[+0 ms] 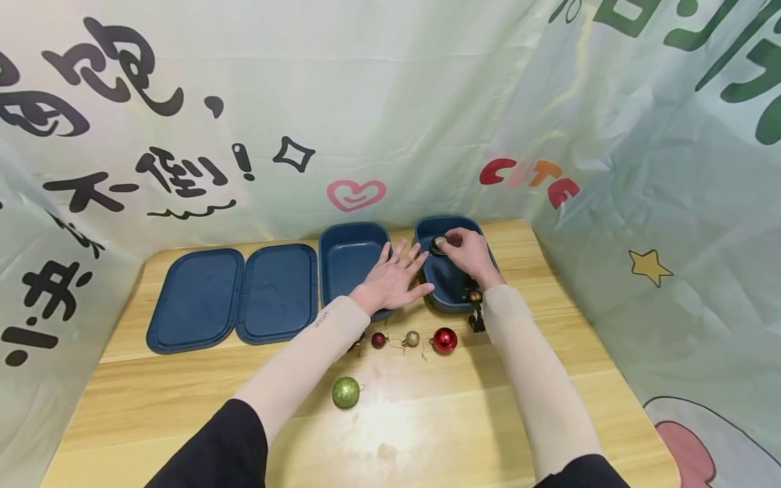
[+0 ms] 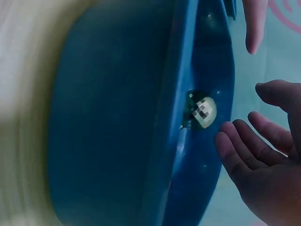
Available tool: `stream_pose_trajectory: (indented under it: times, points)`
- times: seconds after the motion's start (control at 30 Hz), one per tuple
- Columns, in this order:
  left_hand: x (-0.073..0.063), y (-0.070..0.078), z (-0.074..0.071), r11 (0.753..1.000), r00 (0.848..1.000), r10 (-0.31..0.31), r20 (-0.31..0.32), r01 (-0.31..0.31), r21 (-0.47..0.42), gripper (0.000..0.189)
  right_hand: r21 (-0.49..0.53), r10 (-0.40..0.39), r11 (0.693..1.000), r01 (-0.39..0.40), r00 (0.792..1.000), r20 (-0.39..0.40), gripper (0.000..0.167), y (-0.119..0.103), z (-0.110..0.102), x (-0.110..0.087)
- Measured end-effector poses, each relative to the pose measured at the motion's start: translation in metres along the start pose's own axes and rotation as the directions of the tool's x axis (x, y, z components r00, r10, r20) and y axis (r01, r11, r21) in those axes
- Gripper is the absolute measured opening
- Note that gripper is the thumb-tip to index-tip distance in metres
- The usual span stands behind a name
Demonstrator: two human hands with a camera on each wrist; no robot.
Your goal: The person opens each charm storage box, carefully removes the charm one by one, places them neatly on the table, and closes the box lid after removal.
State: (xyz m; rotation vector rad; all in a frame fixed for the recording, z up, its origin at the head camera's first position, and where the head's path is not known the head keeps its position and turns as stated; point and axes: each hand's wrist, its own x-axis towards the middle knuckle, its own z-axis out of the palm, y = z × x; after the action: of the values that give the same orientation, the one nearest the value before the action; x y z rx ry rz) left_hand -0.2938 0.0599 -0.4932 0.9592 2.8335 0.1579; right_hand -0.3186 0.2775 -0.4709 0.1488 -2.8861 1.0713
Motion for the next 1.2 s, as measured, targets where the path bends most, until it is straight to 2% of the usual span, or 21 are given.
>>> stream_pose_trajectory:
  times: [0.27,0.63,0.83,1.2]
  points:
    - [0.005,0.005,0.007,0.999,1.000,-0.002,-0.011,0.003,0.042,0.087,0.039,0.075,0.996,-0.076,0.997,0.027,0.048,0.008,0.006,0.011]
    - [0.007,0.009,0.015,0.996,1.000,-0.003,-0.016,0.004,0.086,0.091,0.011,0.089,0.996,-0.090,0.995,0.047,0.053,0.016,0.013,0.022]
    - [0.006,0.009,0.015,0.997,1.000,-0.011,-0.014,0.012,0.082,0.091,0.017,0.101,0.995,-0.103,0.992,0.077,0.056,0.017,0.016,0.027]
    - [0.004,0.009,0.015,0.998,0.999,0.006,-0.035,-0.004,0.065,0.088,0.018,0.146,0.989,-0.148,0.986,0.083,0.053,0.020,0.021,0.028]
